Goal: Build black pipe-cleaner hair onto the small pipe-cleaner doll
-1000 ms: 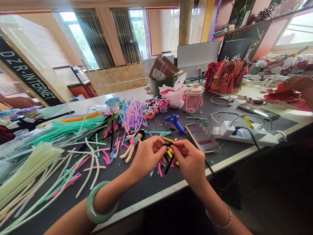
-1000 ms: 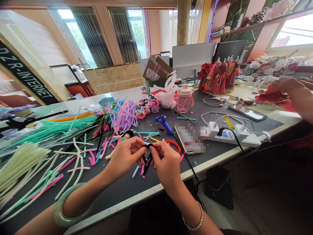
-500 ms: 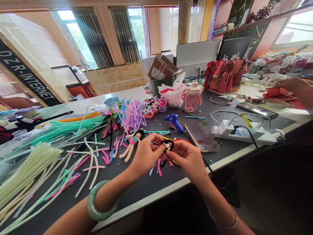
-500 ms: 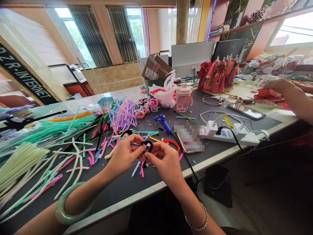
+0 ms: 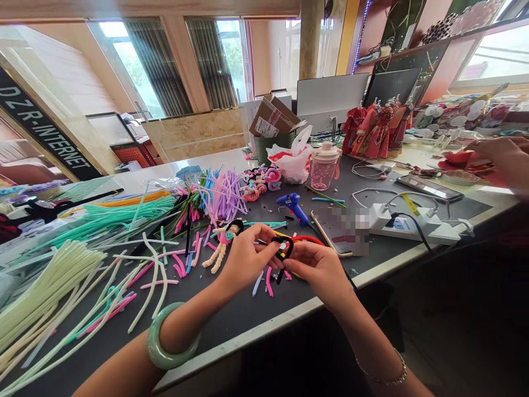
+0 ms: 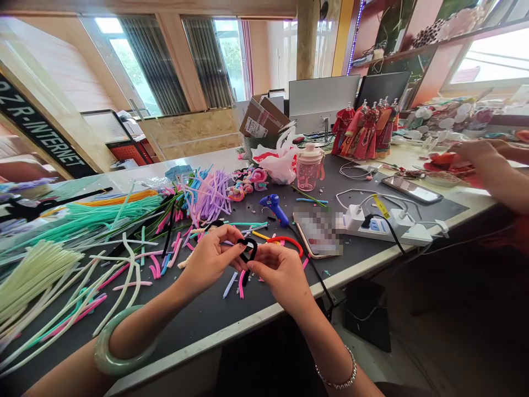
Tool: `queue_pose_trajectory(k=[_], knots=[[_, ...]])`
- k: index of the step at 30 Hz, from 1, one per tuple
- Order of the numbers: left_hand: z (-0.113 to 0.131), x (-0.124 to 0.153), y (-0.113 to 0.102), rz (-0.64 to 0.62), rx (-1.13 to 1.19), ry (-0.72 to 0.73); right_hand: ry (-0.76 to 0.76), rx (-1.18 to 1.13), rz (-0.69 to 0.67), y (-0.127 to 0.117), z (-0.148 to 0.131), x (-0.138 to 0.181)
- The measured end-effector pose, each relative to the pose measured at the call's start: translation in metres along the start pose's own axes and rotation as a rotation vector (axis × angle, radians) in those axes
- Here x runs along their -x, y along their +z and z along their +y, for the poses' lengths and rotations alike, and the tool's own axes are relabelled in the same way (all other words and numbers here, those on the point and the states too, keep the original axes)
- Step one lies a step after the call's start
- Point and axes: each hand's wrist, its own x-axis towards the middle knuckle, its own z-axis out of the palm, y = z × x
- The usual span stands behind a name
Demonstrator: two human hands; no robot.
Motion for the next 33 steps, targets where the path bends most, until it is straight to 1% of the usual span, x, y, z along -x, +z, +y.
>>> queue_pose_trajectory(k=[6, 12, 15, 19, 22, 25, 26, 31, 33], knots=[[-0.001, -0.005, -0.010, -0.124, -0.014, 0.014, -0.008, -0.005, 0.042, -0.004, 0.002, 0.000], [-0.002, -0.009, -0.025, -0.249, -0.122, 0.117, -0.015, -0.009, 0.050, -0.006, 0.004, 0.000], [-0.004, -0.010, -0.028, -0.296, -0.159, 0.183, 0.012, -0.060, 0.024, -0.006, 0.005, 0.001], [-0.009, -0.011, -0.027, -0.315, -0.190, 0.257, 0.062, -0.156, -0.060, -0.004, 0.005, 0.003], [-0.010, -0.012, -0.024, -0.327, -0.103, 0.272, 0.076, -0.204, -0.092, -0.003, 0.004, 0.004], [-0.011, -0.012, -0.022, -0.354, 0.074, 0.218, 0.064, -0.218, -0.085, -0.003, 0.002, 0.005], [-0.011, -0.011, -0.020, -0.344, 0.137, 0.186, 0.059, -0.222, -0.076, -0.003, 0.002, 0.005], [-0.014, -0.008, -0.007, -0.179, 0.396, 0.008, 0.040, -0.208, -0.044, -0.003, 0.003, 0.005], [-0.014, -0.007, -0.002, -0.139, 0.474, -0.053, 0.024, -0.180, -0.046, -0.004, 0.004, 0.004]])
